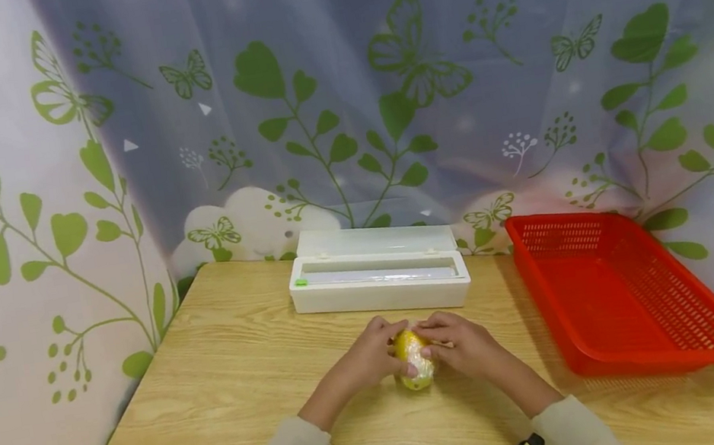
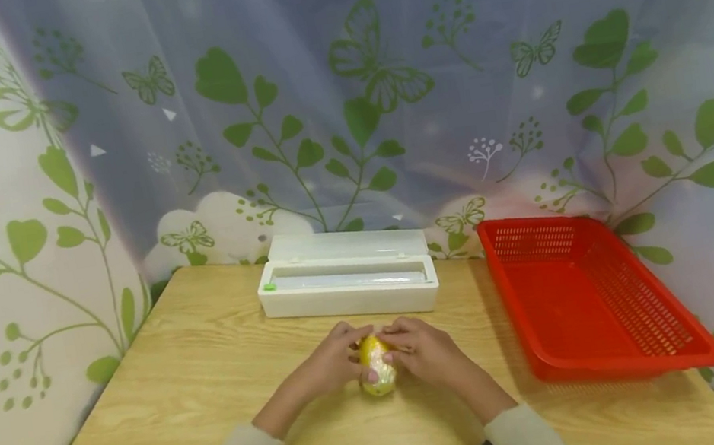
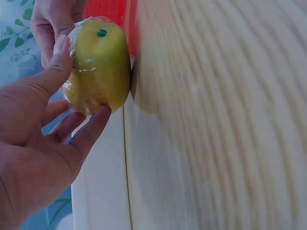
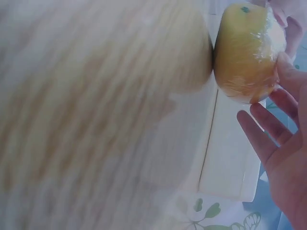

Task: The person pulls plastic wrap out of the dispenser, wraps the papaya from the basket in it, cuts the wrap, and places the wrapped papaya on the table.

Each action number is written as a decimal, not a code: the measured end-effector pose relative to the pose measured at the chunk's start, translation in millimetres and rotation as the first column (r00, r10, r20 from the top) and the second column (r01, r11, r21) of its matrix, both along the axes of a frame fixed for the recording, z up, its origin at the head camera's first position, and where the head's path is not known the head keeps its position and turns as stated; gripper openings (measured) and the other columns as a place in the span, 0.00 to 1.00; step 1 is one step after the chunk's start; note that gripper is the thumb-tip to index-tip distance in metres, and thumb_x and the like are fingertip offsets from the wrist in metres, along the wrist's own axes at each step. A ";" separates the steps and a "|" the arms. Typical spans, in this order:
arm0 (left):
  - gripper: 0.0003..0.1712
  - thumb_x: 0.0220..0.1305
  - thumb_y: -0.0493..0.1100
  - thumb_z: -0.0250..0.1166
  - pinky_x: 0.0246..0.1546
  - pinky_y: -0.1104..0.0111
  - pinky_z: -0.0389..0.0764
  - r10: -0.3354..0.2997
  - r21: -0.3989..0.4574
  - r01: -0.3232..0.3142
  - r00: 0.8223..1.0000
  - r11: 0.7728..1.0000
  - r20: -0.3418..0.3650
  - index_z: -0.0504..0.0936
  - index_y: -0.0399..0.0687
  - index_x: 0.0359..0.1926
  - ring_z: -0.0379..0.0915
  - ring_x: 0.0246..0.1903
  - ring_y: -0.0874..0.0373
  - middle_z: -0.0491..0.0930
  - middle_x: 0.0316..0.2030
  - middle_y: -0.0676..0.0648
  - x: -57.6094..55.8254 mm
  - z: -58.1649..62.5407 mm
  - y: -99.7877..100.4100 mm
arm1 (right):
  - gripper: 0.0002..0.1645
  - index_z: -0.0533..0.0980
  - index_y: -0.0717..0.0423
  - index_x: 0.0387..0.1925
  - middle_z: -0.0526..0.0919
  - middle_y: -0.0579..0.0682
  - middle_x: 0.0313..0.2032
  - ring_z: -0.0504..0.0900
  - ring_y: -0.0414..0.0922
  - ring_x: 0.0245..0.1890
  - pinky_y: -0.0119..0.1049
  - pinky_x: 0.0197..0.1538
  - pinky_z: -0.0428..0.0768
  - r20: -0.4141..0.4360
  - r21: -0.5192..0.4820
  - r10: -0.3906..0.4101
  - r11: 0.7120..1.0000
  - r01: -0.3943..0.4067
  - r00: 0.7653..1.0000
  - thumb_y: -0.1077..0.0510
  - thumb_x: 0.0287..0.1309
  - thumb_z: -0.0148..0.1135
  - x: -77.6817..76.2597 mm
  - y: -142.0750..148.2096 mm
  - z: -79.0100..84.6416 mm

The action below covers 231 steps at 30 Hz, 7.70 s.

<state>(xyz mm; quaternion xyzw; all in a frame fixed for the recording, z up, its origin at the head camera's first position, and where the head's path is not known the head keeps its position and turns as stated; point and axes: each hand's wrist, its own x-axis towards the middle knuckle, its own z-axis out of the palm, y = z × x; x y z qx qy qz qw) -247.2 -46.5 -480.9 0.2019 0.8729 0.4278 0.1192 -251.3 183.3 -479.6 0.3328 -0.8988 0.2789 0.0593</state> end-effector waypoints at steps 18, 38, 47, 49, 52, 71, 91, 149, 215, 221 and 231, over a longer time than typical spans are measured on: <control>0.47 0.54 0.57 0.76 0.57 0.59 0.78 0.011 -0.074 -0.017 0.997 0.997 -0.077 0.71 0.48 0.71 0.74 0.54 0.57 0.76 0.59 0.51 -2.3 0.6 -1.7 | 0.34 0.74 0.47 0.68 0.76 0.41 0.53 0.76 0.41 0.54 0.41 0.50 0.80 0.053 0.088 -0.026 0.996 0.021 0.998 0.42 0.63 0.66 5.5 -5.9 4.9; 0.35 0.65 0.49 0.71 0.62 0.60 0.77 0.016 0.129 -0.016 1.000 0.992 -0.004 0.73 0.43 0.69 0.72 0.57 0.55 0.75 0.52 0.50 -3.3 -4.0 -0.2 | 0.22 0.80 0.52 0.61 0.79 0.48 0.50 0.75 0.43 0.46 0.31 0.41 0.76 0.083 -0.097 0.002 0.995 0.006 0.997 0.59 0.65 0.65 -5.0 -2.8 -6.7; 0.32 0.68 0.50 0.68 0.61 0.58 0.78 0.027 0.133 -0.026 1.000 0.991 -0.007 0.74 0.42 0.68 0.72 0.56 0.55 0.75 0.52 0.50 -1.5 -0.6 1.1 | 0.21 0.82 0.46 0.59 0.78 0.41 0.47 0.75 0.40 0.44 0.32 0.41 0.76 0.180 -0.136 -0.066 0.986 0.091 0.981 0.46 0.69 0.62 -1.9 -6.7 -4.7; 0.32 0.68 0.49 0.68 0.61 0.58 0.78 0.027 0.133 -0.025 1.000 0.991 -0.013 0.74 0.41 0.68 0.72 0.55 0.55 0.75 0.51 0.50 -0.8 1.4 2.0 | 0.20 0.83 0.46 0.57 0.77 0.39 0.44 0.76 0.38 0.43 0.32 0.42 0.79 0.165 -0.143 -0.073 0.985 0.098 0.983 0.46 0.68 0.63 -2.3 -8.1 -3.7; 0.32 0.68 0.49 0.68 0.61 0.59 0.78 0.033 0.132 -0.029 0.999 0.991 -0.023 0.74 0.42 0.68 0.72 0.55 0.56 0.75 0.51 0.50 -1.0 3.1 2.5 | 0.18 0.84 0.47 0.55 0.77 0.38 0.41 0.77 0.39 0.44 0.33 0.47 0.82 0.148 -0.150 -0.073 0.984 0.096 0.986 0.49 0.66 0.65 -3.3 -10.3 -0.1; 0.36 0.72 0.55 0.62 0.63 0.53 0.76 0.024 0.056 -0.022 0.999 0.998 -0.040 0.66 0.44 0.73 0.69 0.66 0.45 0.65 0.72 0.42 5.2 1.7 0.8 | 0.21 0.80 0.46 0.59 0.80 0.43 0.58 0.80 0.48 0.57 0.49 0.56 0.82 0.133 -0.114 -0.133 0.982 0.148 0.982 0.48 0.67 0.64 2.7 -14.0 -2.9; 0.38 0.72 0.56 0.61 0.63 0.53 0.76 0.031 0.072 -0.032 0.999 0.997 0.008 0.63 0.45 0.75 0.70 0.66 0.41 0.64 0.72 0.40 11.7 -4.6 -26.1 | 0.23 0.76 0.53 0.64 0.81 0.54 0.59 0.77 0.55 0.61 0.55 0.62 0.78 0.394 -0.184 -0.136 0.957 0.223 0.909 0.53 0.72 0.59 2.1 -5.1 -16.5; 0.39 0.63 0.51 0.72 0.52 0.58 0.83 0.098 0.083 -0.096 0.995 0.992 -0.015 0.70 0.43 0.71 0.76 0.55 0.49 0.74 0.65 0.42 22.8 -1.8 -58.3 | 0.50 0.59 0.41 0.77 0.67 0.50 0.73 0.70 0.62 0.68 0.61 0.65 0.73 0.482 -0.130 -0.041 0.985 0.117 0.875 0.37 0.58 0.68 14.0 -38.0 -18.9; 0.49 0.64 0.47 0.71 0.67 0.57 0.72 -0.059 0.218 0.019 0.982 0.976 0.179 0.55 0.41 0.78 0.64 0.71 0.47 0.62 0.75 0.42 6.7 -15.2 -26.3 | 0.45 0.58 0.55 0.77 0.65 0.56 0.73 0.65 0.58 0.73 0.57 0.71 0.66 0.510 -0.135 -0.055 0.980 0.143 0.858 0.44 0.66 0.64 13.3 -12.8 -14.6; 0.51 0.63 0.48 0.71 0.67 0.58 0.72 -0.050 0.213 0.010 0.981 0.977 0.187 0.54 0.38 0.78 0.63 0.72 0.47 0.59 0.75 0.41 5.8 -16.7 -26.1 | 0.45 0.58 0.52 0.77 0.65 0.54 0.74 0.61 0.57 0.75 0.58 0.73 0.63 0.532 -0.133 -0.056 0.980 0.149 0.845 0.43 0.66 0.64 11.3 -11.1 -15.1; 0.50 0.62 0.49 0.72 0.67 0.58 0.72 -0.041 0.202 0.005 0.984 0.979 0.173 0.56 0.38 0.77 0.64 0.71 0.47 0.62 0.74 0.40 6.1 -17.5 -28.0 | 0.43 0.62 0.54 0.75 0.67 0.57 0.72 0.64 0.59 0.73 0.59 0.71 0.64 0.506 -0.123 -0.057 0.983 0.138 0.861 0.43 0.66 0.65 10.0 -13.8 -14.7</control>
